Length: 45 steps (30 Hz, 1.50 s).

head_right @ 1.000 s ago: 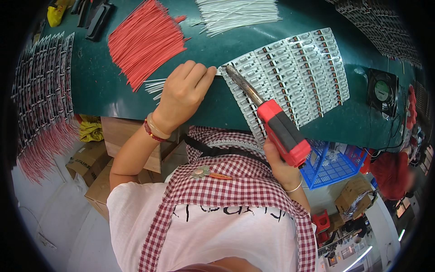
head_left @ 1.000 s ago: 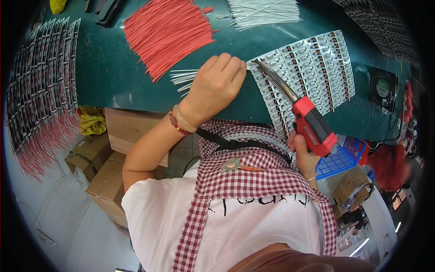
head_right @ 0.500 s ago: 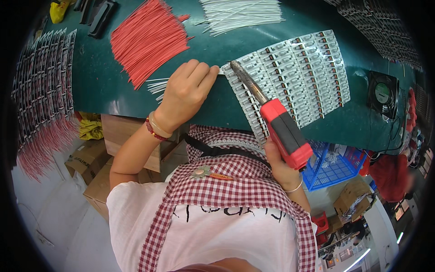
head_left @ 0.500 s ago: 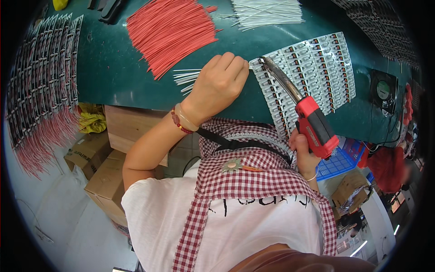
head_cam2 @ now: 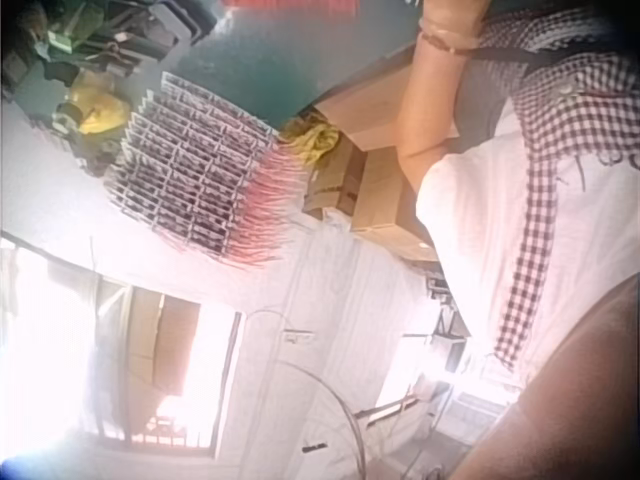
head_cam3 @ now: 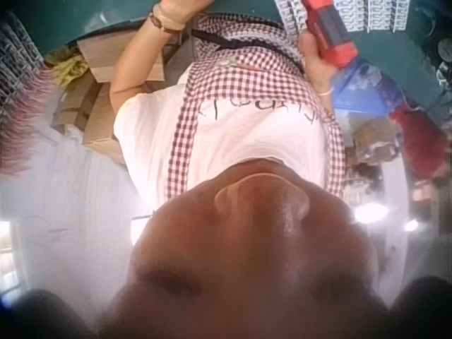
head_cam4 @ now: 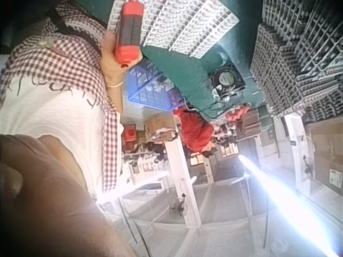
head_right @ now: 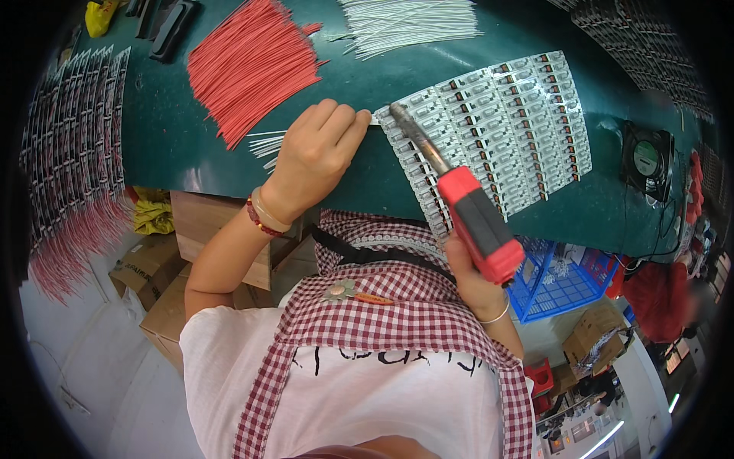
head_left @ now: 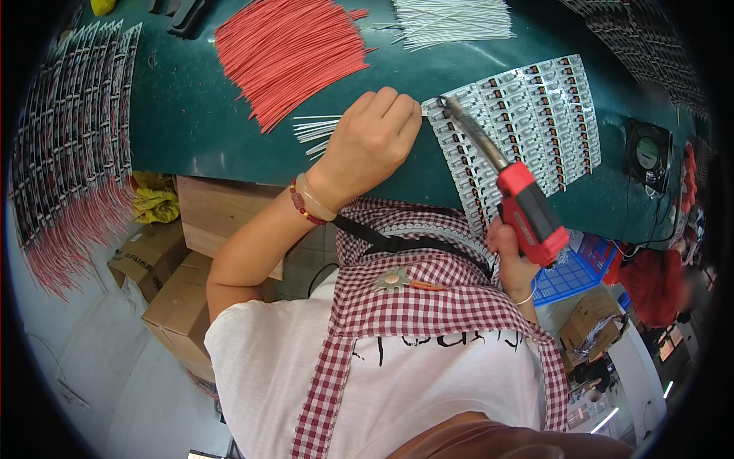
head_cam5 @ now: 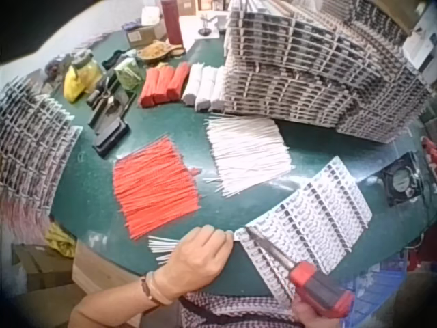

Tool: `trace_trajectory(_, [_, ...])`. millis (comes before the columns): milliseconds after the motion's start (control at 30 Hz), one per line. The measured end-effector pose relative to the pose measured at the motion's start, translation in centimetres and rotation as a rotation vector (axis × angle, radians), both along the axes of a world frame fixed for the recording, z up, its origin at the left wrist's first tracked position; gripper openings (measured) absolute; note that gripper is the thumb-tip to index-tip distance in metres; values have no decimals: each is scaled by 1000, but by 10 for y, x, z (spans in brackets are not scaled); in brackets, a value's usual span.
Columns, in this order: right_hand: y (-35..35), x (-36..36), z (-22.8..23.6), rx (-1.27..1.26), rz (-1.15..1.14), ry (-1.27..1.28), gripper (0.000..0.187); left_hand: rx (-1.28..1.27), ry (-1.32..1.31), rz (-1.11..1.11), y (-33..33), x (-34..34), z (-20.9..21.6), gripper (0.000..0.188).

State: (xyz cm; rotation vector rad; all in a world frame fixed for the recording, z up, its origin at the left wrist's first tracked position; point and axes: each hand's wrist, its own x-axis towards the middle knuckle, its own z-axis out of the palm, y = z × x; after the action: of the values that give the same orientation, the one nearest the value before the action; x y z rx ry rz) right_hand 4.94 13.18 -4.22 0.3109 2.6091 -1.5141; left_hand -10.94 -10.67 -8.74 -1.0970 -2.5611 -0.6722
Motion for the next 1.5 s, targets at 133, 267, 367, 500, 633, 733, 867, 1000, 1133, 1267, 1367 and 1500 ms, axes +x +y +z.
trace_trajectory(133, [2, -13, 21, -304, -165, -8, 57, -13, -6, -10, 3, 0, 0, 28])
trace_trajectory(267, [23, -17, 32, -418, -318, 175, 58, 13, -13, -70, 8, -5, 6, 29])
trace_trajectory(367, [57, -19, 52, -511, -520, 398, 55, -49, 16, -46, 7, -6, 1, 26])
trace_trajectory(500, [136, 1, 71, -374, -642, 701, 47, -123, -17, -44, 1, 2, 9, 25])
trace_trajectory(633, [195, 10, 73, -93, -905, 1005, 35, -87, 23, -23, 2, -2, 2, 23])
trace_trajectory(733, [265, 2, 45, 61, -1138, 597, 22, -90, 40, -19, 4, -5, 0, 23])
trace_trajectory(867, [281, -6, 22, 4, -1166, 671, 18, -119, 75, 17, 0, -4, -1, 21])
trace_trajectory(1000, [250, 12, 45, -432, -970, 756, 38, -29, 148, 23, -4, -3, 9, 24])
trace_trajectory(1133, [141, 4, 51, -367, -543, 656, 54, 39, 26, 6, -5, 12, 6, 28])
trace_trajectory(1267, [63, 16, 41, -613, -370, 209, 64, 57, -25, 40, -4, 21, 1, 29])
trace_trajectory(1367, [36, 18, 14, -532, -239, 38, 60, 78, -19, 40, -1, 18, -3, 27])
trace_trajectory(1500, [19, 8, 7, -417, -76, -15, 50, 45, -3, 32, 7, 15, 0, 21])
